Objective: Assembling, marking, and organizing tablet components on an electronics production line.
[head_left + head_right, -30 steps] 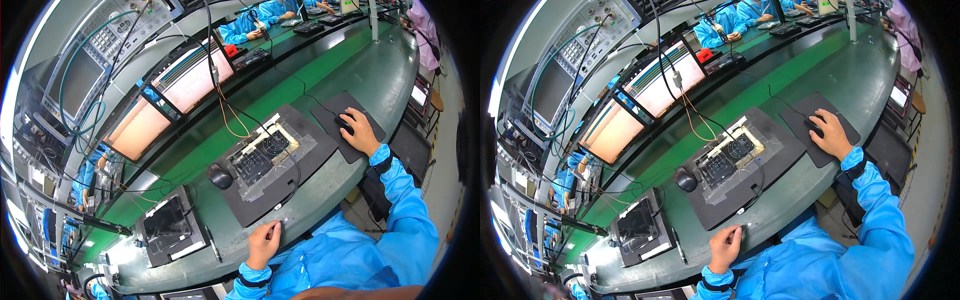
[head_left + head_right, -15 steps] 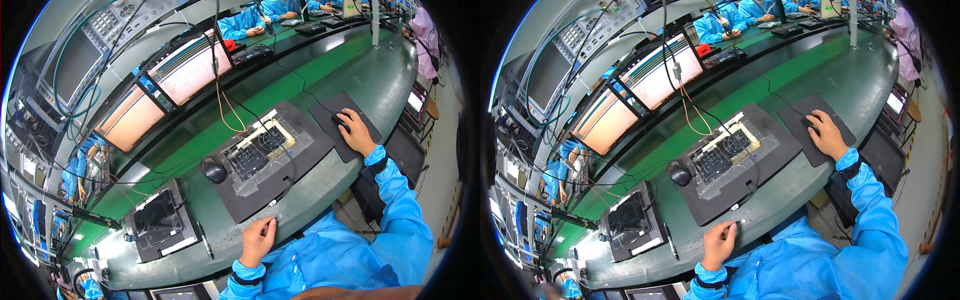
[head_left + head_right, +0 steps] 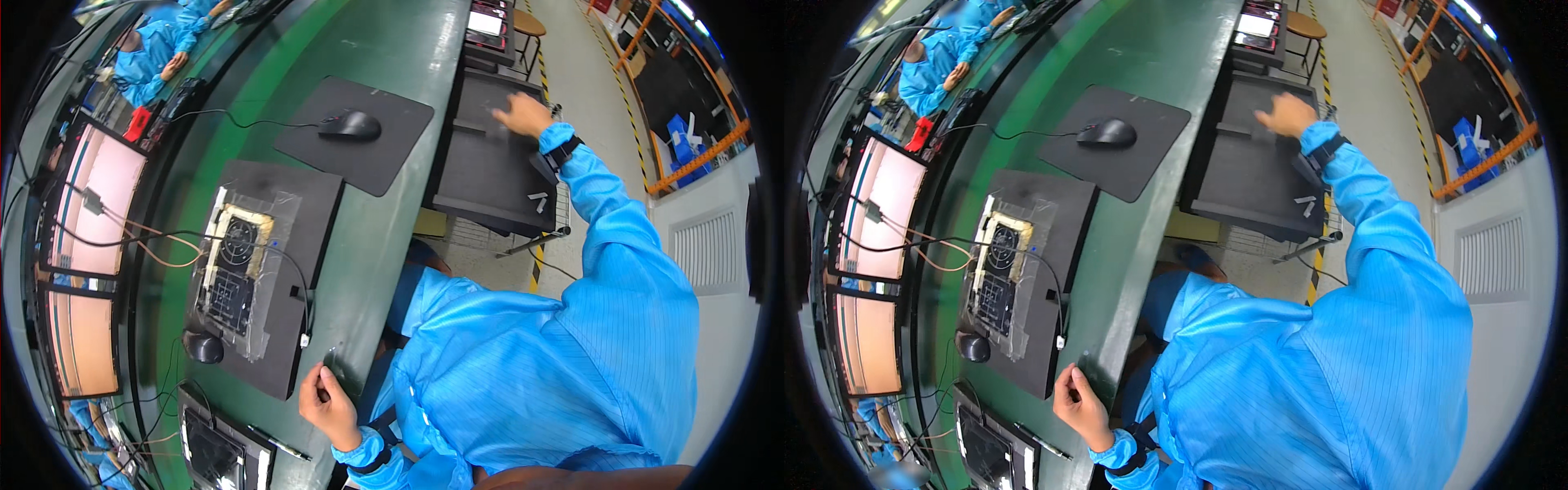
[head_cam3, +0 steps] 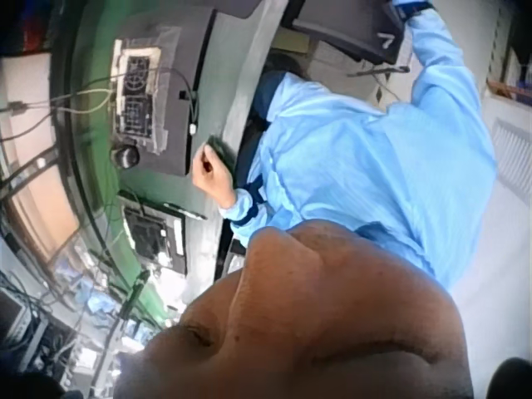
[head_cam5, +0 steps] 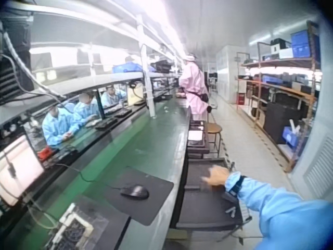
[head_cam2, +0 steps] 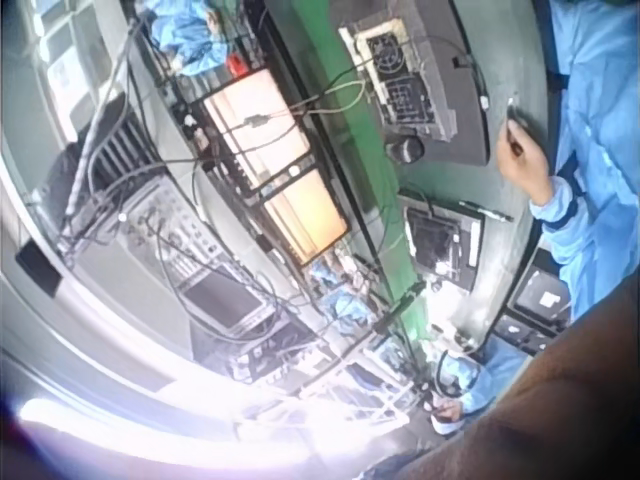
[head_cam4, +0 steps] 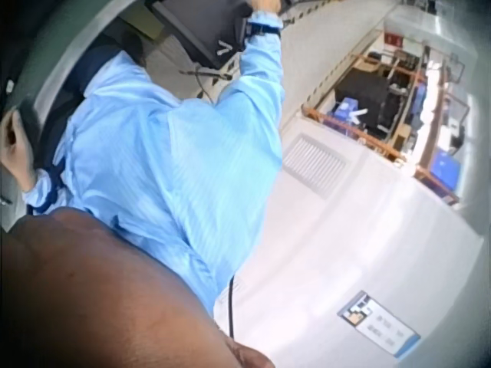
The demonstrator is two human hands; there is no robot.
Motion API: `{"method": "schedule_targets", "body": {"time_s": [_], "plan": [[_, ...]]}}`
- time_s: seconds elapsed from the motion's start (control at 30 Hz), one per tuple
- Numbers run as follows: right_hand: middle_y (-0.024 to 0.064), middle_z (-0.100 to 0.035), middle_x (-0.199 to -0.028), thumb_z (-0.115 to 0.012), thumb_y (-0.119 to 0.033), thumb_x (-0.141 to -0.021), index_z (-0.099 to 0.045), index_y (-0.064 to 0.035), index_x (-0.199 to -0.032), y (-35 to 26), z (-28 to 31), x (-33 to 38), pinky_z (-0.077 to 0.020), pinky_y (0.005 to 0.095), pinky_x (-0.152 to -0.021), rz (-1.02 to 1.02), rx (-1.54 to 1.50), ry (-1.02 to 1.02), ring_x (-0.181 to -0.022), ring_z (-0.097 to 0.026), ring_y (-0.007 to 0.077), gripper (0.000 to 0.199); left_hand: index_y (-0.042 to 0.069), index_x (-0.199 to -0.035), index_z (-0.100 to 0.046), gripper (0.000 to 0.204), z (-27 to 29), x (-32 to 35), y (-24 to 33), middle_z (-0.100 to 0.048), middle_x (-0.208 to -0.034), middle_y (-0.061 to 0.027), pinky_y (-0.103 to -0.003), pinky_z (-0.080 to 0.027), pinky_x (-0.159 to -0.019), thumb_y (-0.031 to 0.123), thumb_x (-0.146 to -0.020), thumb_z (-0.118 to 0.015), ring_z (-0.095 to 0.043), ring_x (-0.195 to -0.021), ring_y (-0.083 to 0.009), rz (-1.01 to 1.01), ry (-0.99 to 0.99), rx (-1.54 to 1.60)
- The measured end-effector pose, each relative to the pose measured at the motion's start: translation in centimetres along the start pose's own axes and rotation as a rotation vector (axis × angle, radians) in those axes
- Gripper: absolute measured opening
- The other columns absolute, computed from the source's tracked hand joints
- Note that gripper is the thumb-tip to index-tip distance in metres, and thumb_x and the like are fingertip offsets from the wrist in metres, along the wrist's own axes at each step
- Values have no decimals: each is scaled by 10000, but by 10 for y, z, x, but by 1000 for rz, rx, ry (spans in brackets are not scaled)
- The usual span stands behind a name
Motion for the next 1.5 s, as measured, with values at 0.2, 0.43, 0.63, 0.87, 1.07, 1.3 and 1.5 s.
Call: {"method": "schedule_targets", "body": {"time_s": [0.2, 0.43, 0.63, 0.87, 1.07, 1.3, 1.5], "plan": [[308, -618, -1290, -653, -609, -897, -420, 86, -1439, 107, -79, 53, -540, 459, -964, -468, -403, -106, -1175, -639, 423, 911, -31, -1016, -721, 114, 2, 5, 0, -604, -735, -6, -226, -267, -492, 56, -957, -678, -394, -576, -40, -19, -5, -14], [251, -643, -1249, -769, -306, -896, -460, 128, -1403, 129, -106, 95, -553, 384, -925, -515, -1304, -259, -1099, -670, 289, 735, -44, -1019, -716, 150, 2, 2, 3, -620, -750, -26, -238, -331, -535, 90, -975, -668, -447, -617, -68, -47, -37, -70], [147, -693, -1147, -661, -229, -969, -571, 22, -1305, 254, -49, 183, -568, 378, -886, -596, -1545, 30, -1018, -688, 254, 430, -60, -1035, -704, 171, 4, 0, 2, -643, -787, -44, -246, -390, -585, 96, -992, -649, -488, -657, -94, -85, -29, -43], [264, -671, -1225, -694, -277, -932, -573, 124, -1280, 443, -187, 307, -527, 463, -931, -1420, -1050, 800, -1097, -667, 398, 544, -67, -1068, -692, 257, 1, 0, 4, -685, -912, -64, -261, -474, -724, 179, -1029, -629, -568, -781, -120, -43, -81, -125], [299, -669, -1215, -684, -237, -897, -630, 134, -1183, 350, -229, 272, -509, 444, -943, -1430, -1151, 755, -1085, -666, 420, 472, -71, -1035, -687, 276, -1, 2, 12, -660, -841, -68, -277, -463, -678, 199, -1030, -629, -535, -734, -123, -87, -15, -190], [222, -686, -1185, -699, -403, -936, -616, 91, -1187, 247, -275, 195, -498, 429, -938, -977, -1421, 745, -1084, -658, 350, 560, -72, -1028, -687, 275, -6, -2, 10, -640, -822, -56, -285, -449, -660, 198, -1027, -634, -512, -717, -126, -108, 10, -264], [169, -714, -1070, -428, -814, -912, -646, 48, -1151, 199, -242, 246, -517, 346, -877, -880, -1553, -333, -1095, -657, 266, 920, -72, -1024, -688, 259, -6, 1, 14, -637, -810, -55, -284, -446, -650, 182, -1023, -636, -508, -708, -125, -103, 31, -280]]}}
Point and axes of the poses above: each hand's wrist, its own x-axis away from the middle knuckle, its own z-axis out of the back of the hand, y = z × x, the point moved 3 cm from there along -x, towards the middle knuckle
